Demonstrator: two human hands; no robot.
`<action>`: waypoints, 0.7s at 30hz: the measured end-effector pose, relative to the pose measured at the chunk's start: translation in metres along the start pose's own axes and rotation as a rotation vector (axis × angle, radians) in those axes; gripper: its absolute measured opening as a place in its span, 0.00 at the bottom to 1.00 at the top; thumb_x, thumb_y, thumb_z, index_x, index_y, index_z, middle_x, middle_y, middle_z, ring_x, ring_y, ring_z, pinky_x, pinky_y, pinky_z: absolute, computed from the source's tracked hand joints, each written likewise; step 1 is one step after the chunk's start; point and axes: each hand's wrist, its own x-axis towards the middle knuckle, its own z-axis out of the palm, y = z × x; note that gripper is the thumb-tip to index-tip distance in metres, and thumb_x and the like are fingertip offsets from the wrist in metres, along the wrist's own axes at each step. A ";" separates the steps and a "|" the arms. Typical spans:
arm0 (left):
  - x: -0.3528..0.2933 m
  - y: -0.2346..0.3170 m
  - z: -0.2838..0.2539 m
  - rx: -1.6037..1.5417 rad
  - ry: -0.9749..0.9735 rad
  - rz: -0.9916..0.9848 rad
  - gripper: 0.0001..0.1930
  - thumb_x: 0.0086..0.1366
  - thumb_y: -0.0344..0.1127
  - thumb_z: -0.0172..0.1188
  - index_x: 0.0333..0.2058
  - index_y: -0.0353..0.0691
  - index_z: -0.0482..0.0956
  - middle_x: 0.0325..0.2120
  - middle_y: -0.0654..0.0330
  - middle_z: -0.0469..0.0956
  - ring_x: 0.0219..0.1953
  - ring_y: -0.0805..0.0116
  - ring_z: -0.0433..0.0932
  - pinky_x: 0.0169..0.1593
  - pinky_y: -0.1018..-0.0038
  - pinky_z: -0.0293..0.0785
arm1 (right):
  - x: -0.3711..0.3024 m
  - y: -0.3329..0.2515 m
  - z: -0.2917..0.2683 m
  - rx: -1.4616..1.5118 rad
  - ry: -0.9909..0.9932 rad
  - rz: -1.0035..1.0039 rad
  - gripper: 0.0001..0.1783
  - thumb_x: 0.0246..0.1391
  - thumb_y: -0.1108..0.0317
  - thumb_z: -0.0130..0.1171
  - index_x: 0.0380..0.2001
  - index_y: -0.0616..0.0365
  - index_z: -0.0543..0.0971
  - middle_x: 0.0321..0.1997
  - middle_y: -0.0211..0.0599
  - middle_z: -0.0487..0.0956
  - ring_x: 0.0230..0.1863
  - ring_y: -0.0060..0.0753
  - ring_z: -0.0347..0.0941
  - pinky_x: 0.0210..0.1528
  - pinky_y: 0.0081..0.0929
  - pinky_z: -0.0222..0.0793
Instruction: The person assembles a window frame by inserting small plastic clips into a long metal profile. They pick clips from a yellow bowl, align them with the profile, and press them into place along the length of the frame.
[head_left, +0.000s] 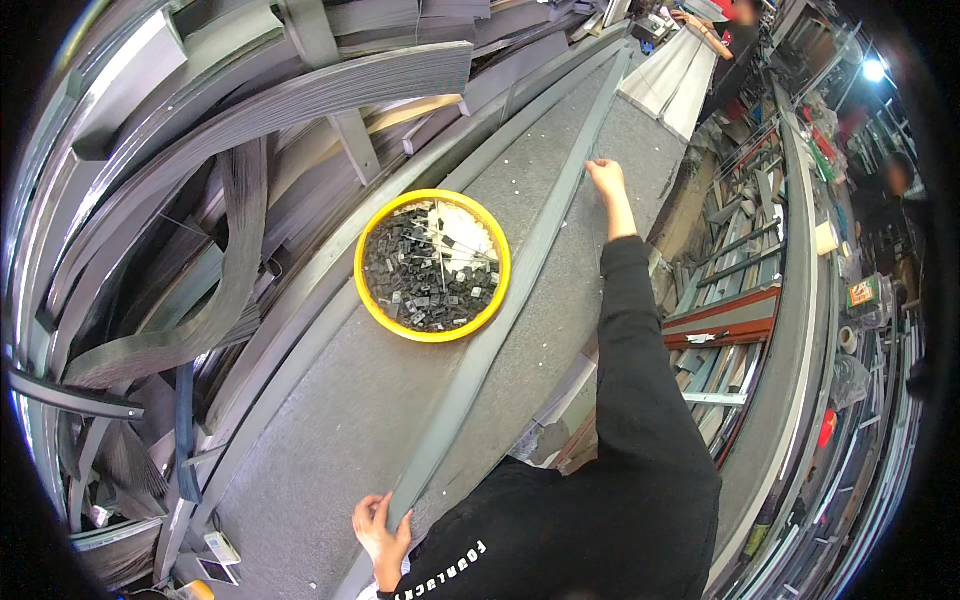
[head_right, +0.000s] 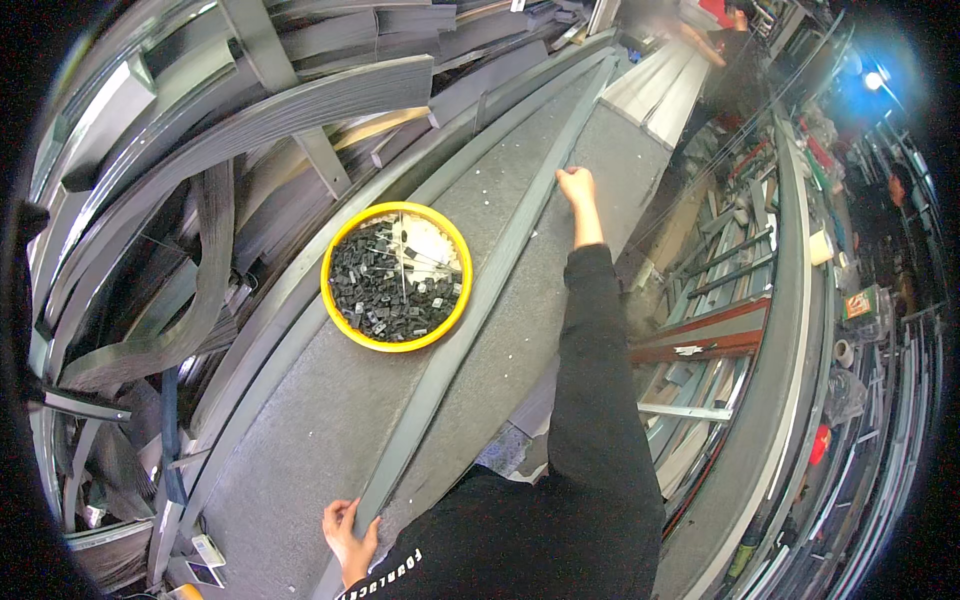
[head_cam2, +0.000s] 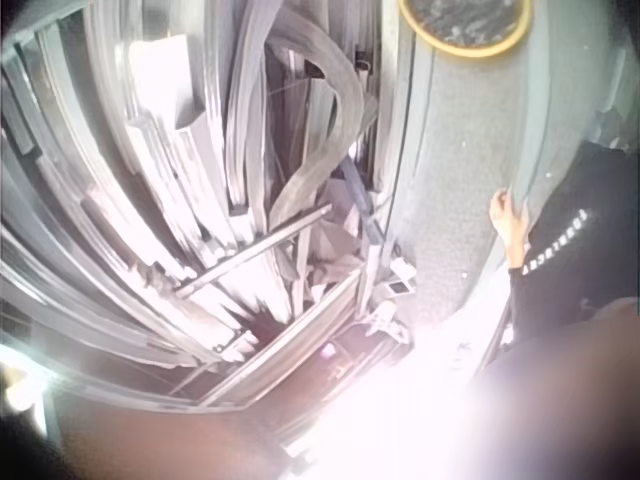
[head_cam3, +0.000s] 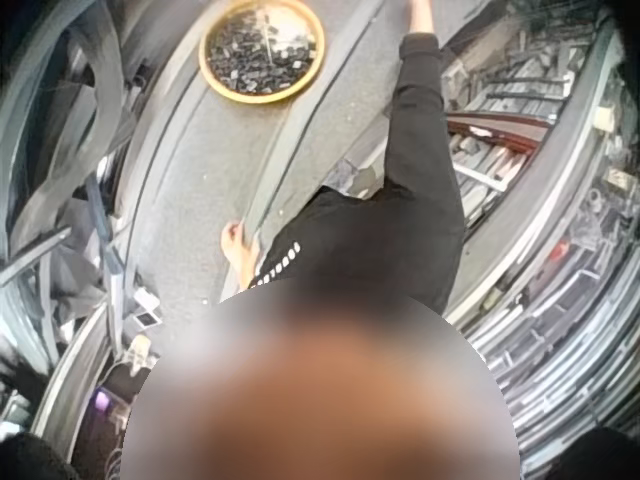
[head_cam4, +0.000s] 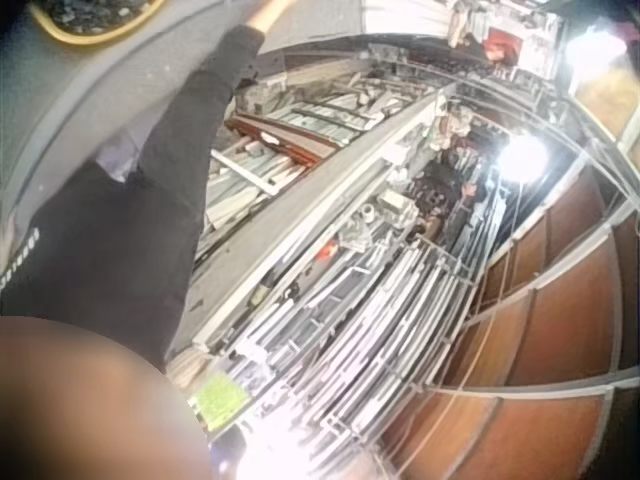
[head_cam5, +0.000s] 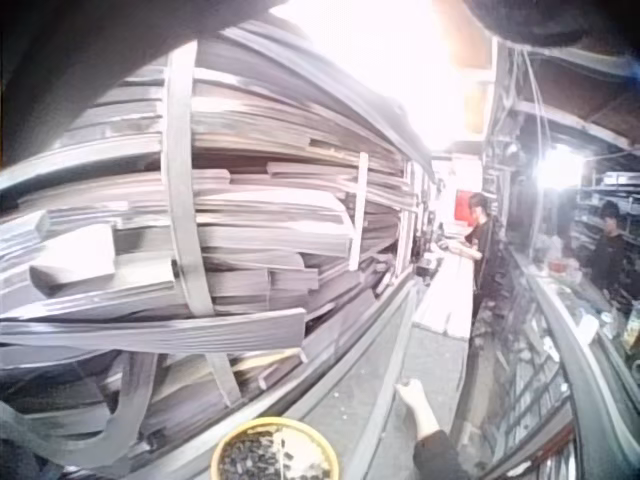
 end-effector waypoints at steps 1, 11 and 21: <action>0.010 0.007 0.008 0.054 0.003 0.048 0.26 0.43 0.37 0.74 0.46 0.44 0.83 0.45 0.57 0.72 0.40 0.58 0.74 0.48 0.61 0.71 | -0.012 0.001 -0.007 0.003 -0.023 -0.044 0.32 0.48 0.54 0.67 0.50 0.68 0.79 0.50 0.58 0.81 0.54 0.47 0.78 0.57 0.36 0.71; 0.074 0.021 0.019 -0.007 -0.011 0.111 0.29 0.46 0.33 0.70 0.51 0.45 0.79 0.47 0.56 0.72 0.49 0.55 0.74 0.54 0.57 0.69 | -0.149 -0.025 -0.088 0.160 -0.231 -0.107 0.25 0.58 0.57 0.63 0.50 0.68 0.79 0.48 0.48 0.82 0.52 0.36 0.77 0.56 0.31 0.70; 0.067 0.024 0.016 -0.048 -0.038 0.030 0.33 0.50 0.38 0.73 0.57 0.45 0.73 0.53 0.54 0.67 0.53 0.52 0.71 0.56 0.59 0.68 | -0.209 -0.113 -0.104 0.201 -0.169 -0.354 0.21 0.62 0.61 0.58 0.50 0.67 0.79 0.48 0.45 0.83 0.51 0.32 0.76 0.56 0.28 0.68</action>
